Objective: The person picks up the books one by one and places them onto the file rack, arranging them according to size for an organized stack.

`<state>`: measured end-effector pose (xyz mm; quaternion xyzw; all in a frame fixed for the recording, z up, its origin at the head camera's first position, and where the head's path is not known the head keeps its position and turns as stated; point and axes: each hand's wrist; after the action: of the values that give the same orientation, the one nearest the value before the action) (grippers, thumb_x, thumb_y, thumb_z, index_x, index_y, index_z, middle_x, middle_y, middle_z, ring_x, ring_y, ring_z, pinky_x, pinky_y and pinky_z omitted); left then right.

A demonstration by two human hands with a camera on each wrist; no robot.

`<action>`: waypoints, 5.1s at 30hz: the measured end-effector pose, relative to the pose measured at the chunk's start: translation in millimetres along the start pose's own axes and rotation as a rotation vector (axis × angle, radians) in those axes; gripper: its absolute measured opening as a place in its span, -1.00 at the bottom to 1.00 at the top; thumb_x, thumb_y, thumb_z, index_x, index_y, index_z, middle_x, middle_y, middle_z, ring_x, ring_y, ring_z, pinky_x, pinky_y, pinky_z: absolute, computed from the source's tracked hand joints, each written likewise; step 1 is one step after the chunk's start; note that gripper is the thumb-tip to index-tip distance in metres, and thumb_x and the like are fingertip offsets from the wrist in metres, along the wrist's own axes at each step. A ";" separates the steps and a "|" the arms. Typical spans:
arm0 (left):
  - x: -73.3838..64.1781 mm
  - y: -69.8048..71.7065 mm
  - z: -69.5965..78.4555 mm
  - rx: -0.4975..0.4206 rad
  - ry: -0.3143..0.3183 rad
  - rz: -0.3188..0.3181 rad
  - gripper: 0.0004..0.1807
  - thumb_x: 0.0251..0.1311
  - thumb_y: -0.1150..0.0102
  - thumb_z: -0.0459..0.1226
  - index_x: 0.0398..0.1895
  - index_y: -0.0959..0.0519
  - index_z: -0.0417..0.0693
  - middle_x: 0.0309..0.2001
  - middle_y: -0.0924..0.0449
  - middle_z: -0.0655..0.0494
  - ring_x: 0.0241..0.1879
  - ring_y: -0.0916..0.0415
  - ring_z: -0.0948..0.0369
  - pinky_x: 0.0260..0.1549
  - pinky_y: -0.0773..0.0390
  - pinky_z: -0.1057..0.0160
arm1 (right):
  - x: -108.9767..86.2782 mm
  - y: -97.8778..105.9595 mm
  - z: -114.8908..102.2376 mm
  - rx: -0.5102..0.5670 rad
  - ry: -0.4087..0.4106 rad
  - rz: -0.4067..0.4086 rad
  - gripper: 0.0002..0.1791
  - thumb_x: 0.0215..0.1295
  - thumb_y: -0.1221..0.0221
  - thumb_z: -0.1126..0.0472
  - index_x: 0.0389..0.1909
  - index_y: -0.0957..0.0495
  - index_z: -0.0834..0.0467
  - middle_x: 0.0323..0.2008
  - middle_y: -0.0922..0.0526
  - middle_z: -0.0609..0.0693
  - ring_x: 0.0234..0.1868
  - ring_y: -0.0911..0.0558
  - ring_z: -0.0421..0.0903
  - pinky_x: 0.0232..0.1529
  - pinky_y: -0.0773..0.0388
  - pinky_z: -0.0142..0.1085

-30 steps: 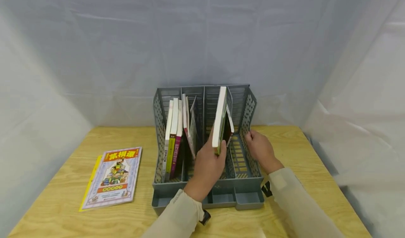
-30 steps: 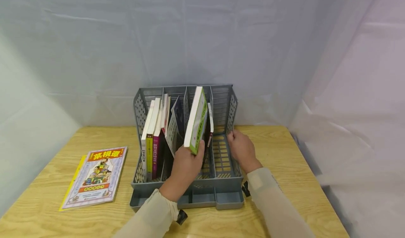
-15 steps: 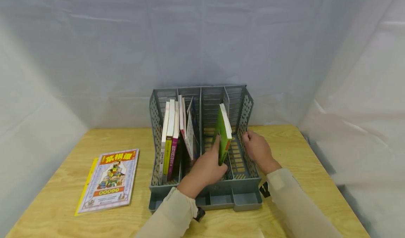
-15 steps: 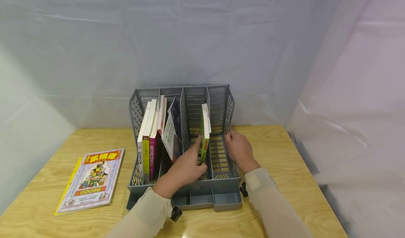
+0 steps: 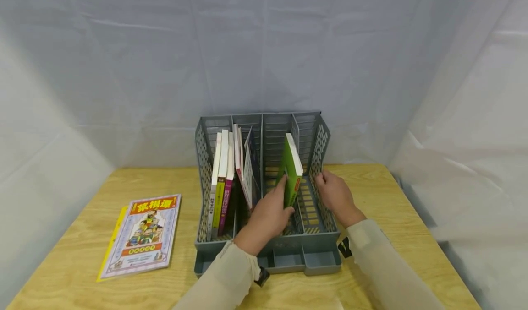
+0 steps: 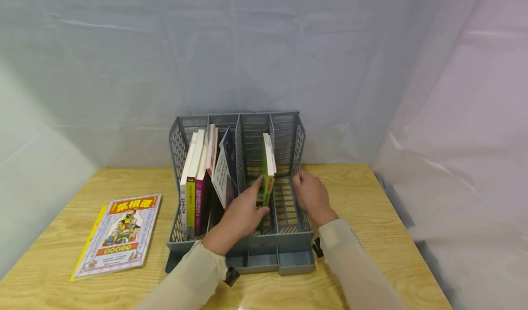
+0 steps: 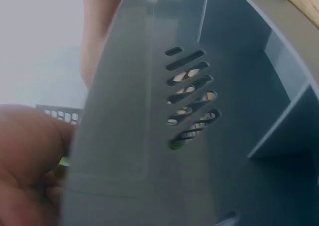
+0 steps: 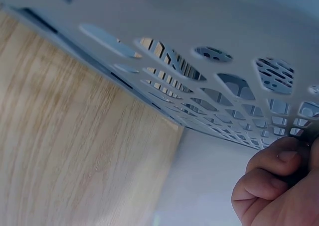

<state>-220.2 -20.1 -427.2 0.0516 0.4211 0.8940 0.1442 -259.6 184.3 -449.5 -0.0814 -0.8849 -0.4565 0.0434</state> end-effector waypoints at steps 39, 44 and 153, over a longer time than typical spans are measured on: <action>-68.3 129.0 -150.7 -0.039 0.025 0.499 -0.63 0.56 0.05 0.01 0.07 -0.54 -0.07 -0.46 -0.52 0.13 -0.64 -0.37 0.22 -0.65 -0.40 0.23 | -2.3 0.8 2.1 -0.008 -0.017 -0.017 -0.56 0.67 0.32 0.01 -0.44 -0.27 0.11 -0.56 -0.38 0.08 -0.60 -0.31 0.01 -0.43 -0.27 -0.16; -69.0 104.5 -178.2 0.045 0.136 0.221 -0.55 0.54 0.00 0.08 0.03 -0.61 -0.11 -0.47 -0.61 0.15 -0.60 -0.44 0.19 -0.59 -0.43 0.17 | -2.2 -0.3 3.0 -0.017 -0.021 -0.018 -0.55 0.67 0.33 -0.01 -0.43 -0.28 0.11 -0.56 -0.38 0.08 -0.59 -0.31 0.01 -0.43 -0.27 -0.16; -123.9 177.5 -237.4 -0.054 0.385 0.658 -0.41 0.55 0.00 0.05 0.19 -0.23 -0.33 0.08 -0.51 -0.48 -0.11 -0.59 -0.32 -0.41 -0.55 -0.07 | -8.3 37.1 7.1 -0.177 0.132 -0.075 -0.72 0.50 0.09 0.21 -0.48 -0.26 0.10 -0.64 -0.27 -0.01 -0.65 -0.20 -0.10 -0.54 -0.16 -0.23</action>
<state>-190.9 -339.7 -439.3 0.0111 0.3779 0.8965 -0.2308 -244.7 210.4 -425.1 -0.0216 -0.8387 -0.5387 0.0773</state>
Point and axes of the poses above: each hand's wrist, its own x-axis towards the middle knuckle, its own y-axis out of the back of the hand, z = x × y
